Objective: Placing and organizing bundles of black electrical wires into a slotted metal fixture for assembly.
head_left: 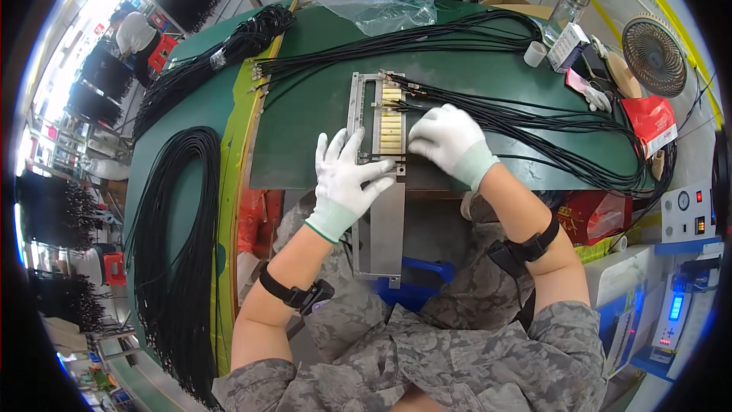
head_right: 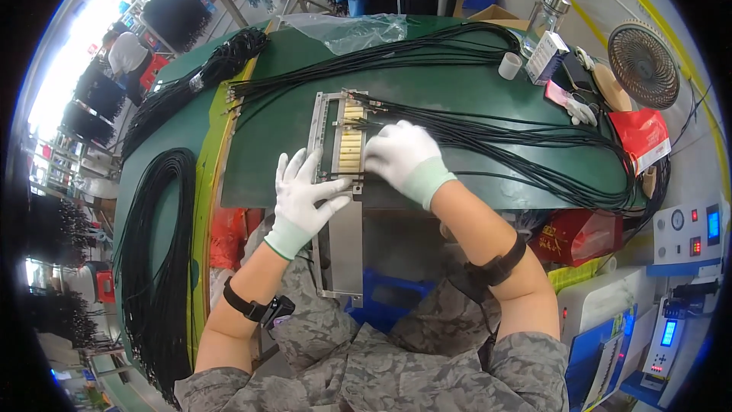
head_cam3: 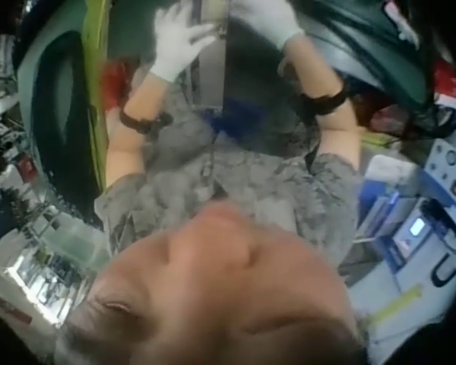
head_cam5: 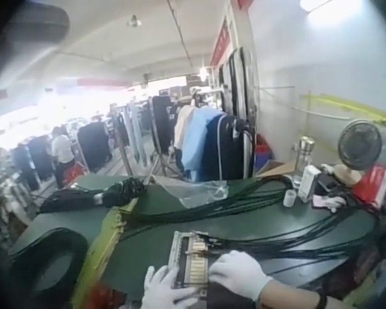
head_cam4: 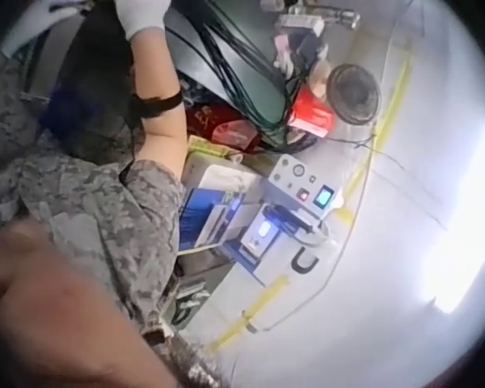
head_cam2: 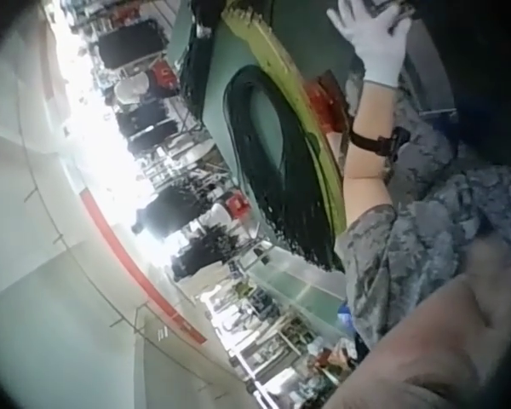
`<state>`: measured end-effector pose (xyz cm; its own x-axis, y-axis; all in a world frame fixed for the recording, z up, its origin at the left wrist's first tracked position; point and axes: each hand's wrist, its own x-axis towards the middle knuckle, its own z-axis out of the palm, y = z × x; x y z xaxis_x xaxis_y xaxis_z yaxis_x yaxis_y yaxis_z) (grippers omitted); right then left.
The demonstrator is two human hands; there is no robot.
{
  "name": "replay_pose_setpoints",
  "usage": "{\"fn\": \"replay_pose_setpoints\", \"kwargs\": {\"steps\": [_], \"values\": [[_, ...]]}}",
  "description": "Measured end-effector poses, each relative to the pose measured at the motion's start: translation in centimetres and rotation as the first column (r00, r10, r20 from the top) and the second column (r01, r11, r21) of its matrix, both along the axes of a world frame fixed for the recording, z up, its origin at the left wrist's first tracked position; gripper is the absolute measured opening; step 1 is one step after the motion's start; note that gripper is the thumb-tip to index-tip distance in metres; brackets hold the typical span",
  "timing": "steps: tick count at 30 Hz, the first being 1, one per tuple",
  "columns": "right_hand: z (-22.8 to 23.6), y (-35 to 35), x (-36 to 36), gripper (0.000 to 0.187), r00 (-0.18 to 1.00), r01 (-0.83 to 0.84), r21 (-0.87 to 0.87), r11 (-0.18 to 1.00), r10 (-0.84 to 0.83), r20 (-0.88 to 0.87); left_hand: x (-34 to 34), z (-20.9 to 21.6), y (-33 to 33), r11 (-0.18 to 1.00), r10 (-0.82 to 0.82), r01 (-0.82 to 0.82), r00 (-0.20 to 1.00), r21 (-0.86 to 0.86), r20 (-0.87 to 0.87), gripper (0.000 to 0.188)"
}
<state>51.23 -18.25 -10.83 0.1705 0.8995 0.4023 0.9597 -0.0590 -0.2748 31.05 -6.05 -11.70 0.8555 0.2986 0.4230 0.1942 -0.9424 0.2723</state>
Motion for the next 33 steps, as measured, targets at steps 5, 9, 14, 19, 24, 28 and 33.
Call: {"fn": "replay_pose_setpoints", "kwargs": {"steps": [5, 9, 14, 19, 24, 28, 33], "values": [[-1.0, 1.6, 2.4, 0.010, 0.938, 0.312, 0.008, 0.950, -0.309, 0.158, 0.4, 0.3, 0.2, 1.000, -0.016, 0.016, 1.000, 0.010, -0.010, 0.027], [-1.0, 2.3, 2.9, 0.010, 0.949, 0.301, -0.060, 0.952, -0.292, 0.122, 0.3, -0.8, 0.6, 0.998, -0.025, 0.029, 0.998, -0.054, 0.061, 0.023], [0.5, 1.0, 2.1, 0.012, 0.987, 0.152, 0.097, 0.984, -0.147, -0.060, 0.6, -1.3, 3.0, 0.912, 0.245, -0.121, 0.927, -0.393, 0.285, 0.019], [1.0, 0.9, 0.2, 0.013, 0.993, -0.082, 0.110, 0.991, 0.091, -0.081, 1.0, -0.9, 3.1, 0.909, 0.183, -0.023, 0.919, -0.417, 0.348, 0.017], [0.4, 1.7, -3.6, 0.013, 0.939, -0.250, 0.084, 0.965, 0.263, -0.222, 1.0, -0.1, 1.4, 0.955, 0.051, 0.066, 0.923, -0.288, 0.381, 0.012], [0.7, 1.3, -1.5, 0.010, 0.951, -0.169, 0.008, 0.986, 0.165, -0.262, 0.0, -0.6, 2.9, 0.964, 0.136, -0.030, 0.910, -0.266, 0.392, 0.012], [1.3, 0.5, 0.5, 0.008, 0.950, -0.188, -0.009, 0.982, 0.180, -0.257, 0.1, -0.5, 3.9, 0.925, 0.245, -0.120, 0.914, -0.360, 0.324, 0.013]]}}
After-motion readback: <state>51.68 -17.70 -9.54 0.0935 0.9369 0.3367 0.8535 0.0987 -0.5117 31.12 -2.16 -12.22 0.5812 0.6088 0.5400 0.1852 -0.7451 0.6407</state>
